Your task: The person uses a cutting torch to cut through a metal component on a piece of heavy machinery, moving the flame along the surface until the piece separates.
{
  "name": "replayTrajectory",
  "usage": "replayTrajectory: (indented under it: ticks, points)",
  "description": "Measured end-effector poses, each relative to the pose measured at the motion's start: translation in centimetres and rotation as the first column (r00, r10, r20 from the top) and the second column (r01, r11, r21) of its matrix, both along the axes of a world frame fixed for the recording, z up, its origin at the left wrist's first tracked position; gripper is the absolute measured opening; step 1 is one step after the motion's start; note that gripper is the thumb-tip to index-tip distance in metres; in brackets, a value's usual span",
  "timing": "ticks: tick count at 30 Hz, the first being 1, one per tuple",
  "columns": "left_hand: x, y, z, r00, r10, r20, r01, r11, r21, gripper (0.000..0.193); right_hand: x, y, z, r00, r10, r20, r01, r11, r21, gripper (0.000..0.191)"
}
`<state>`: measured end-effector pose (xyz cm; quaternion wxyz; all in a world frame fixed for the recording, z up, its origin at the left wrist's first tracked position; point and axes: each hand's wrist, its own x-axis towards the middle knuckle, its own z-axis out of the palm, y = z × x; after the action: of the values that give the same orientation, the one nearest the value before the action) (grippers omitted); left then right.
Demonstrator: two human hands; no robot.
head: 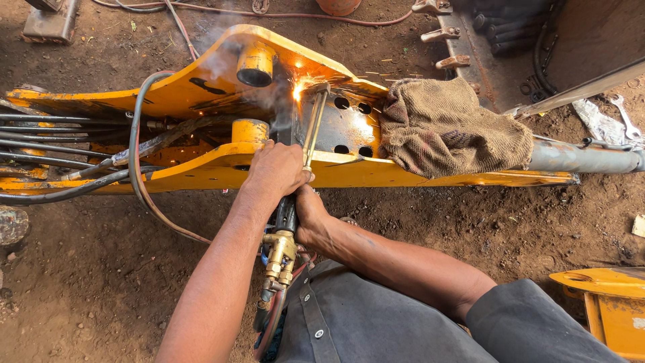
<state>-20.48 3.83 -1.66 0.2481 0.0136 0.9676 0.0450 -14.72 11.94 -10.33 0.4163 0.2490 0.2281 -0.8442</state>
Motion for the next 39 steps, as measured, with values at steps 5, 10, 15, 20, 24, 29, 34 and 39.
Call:
replayTrajectory:
  ticks: [5, 10, 15, 20, 24, 29, 34, 39]
  points:
    - [-0.18, 0.04, -0.30, 1.000, 0.001, 0.013, -0.001, 1.000, -0.013, 0.052, -0.11, -0.05, 0.03, 1.000, 0.001, 0.017, -0.001, 1.000, 0.026, 0.033]
    - [-0.10, -0.09, -0.42, 0.999, 0.005, -0.039, -0.004, 1.000, 0.011, 0.049, -0.41, -0.07, 0.03, 1.000, 0.001, 0.001, -0.001, 1.000, -0.022, 0.034]
    - [-0.02, -0.15, -0.27, 0.999, -0.005, -0.048, 0.005, 1.000, 0.008, 0.049, -0.28, 0.00, -0.21, 1.000, 0.008, 0.003, -0.008, 1.000, 0.008, 0.031]
    - [0.01, -0.08, 0.02, 1.000, 0.005, -0.020, -0.005, 1.000, 0.009, 0.051, -0.13, -0.05, -0.47, 1.000, -0.005, 0.005, 0.005, 0.999, 0.040, 0.029]
    - [0.05, -0.03, 0.19, 1.000, 0.000, -0.022, 0.000, 1.000, 0.009, 0.052, -0.07, 0.08, -0.30, 1.000, -0.002, 0.030, 0.000, 0.998, 0.063, 0.029]
    - [0.02, 0.00, 0.12, 1.000, 0.003, -0.002, -0.003, 1.000, -0.002, 0.055, -0.01, 0.10, 0.25, 0.999, 0.004, 0.044, -0.006, 0.999, 0.038, 0.029]
    - [-0.15, 0.01, -0.03, 0.999, 0.004, 0.035, -0.003, 1.000, -0.008, 0.057, 0.03, 0.18, 0.42, 0.999, 0.005, 0.039, -0.008, 0.998, 0.069, 0.027]
    - [-0.09, 0.12, 0.08, 0.999, 0.009, 0.050, -0.009, 1.000, -0.003, 0.056, 0.09, 0.26, 0.39, 0.998, 0.019, 0.055, -0.025, 0.995, 0.099, 0.029]
